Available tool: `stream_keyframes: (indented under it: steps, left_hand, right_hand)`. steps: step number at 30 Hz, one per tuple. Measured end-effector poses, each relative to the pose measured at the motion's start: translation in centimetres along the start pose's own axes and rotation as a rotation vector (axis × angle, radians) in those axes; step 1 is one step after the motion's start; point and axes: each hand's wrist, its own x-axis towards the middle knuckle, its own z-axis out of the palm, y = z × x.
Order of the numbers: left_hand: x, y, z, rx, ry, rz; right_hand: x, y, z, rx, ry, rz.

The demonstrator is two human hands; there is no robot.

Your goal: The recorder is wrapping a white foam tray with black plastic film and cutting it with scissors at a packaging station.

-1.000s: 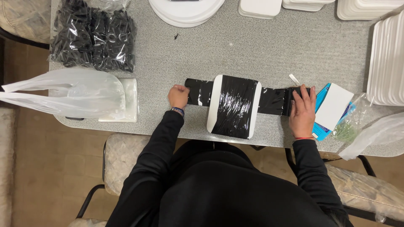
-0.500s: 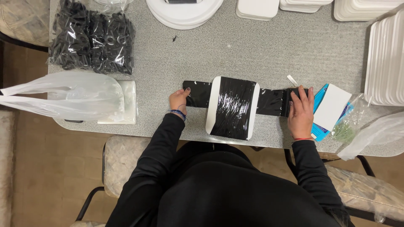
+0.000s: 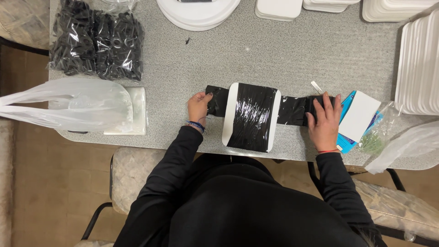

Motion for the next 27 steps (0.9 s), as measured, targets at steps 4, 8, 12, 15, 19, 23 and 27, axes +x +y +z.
stream_keyframes:
  steps: [4,8,12,15,19,23,27]
  left_hand:
    - [0.3,-0.3,-0.3,0.072,0.044,0.008]
    - [0.5,-0.6,-0.5,0.082,0.041,0.027]
    - [0.8,-0.8,-1.1,0.036,0.045,-0.02]
    - [1.0,-0.9,-1.8,0.01,0.076,0.01]
    - [1.6,-1.6,-3.0,0.001,0.13,-0.009]
    - [2.2,-3.0,-3.9,0.076,0.158,0.037]
    - [2.2,-2.8,-4.1,0.141,0.21,0.008]
  right_hand:
    - [1.1,-1.2,0.3,-0.163,0.011,-0.093]
    - [0.9,-1.6,3.4,0.121,-0.07,-0.112]
    - [1.3,-1.9,6.1,0.313,-0.162,0.057]
    - [3.1,-2.3,7.1,0.295,-0.216,0.186]
    - [5.5,-4.0,6.5,0.041,-0.23,0.156]
    - [5.3,-3.1,7.7,0.061,-0.227,0.072]
    - [6.0,-3.6,7.4,0.248,-0.281,-0.038]
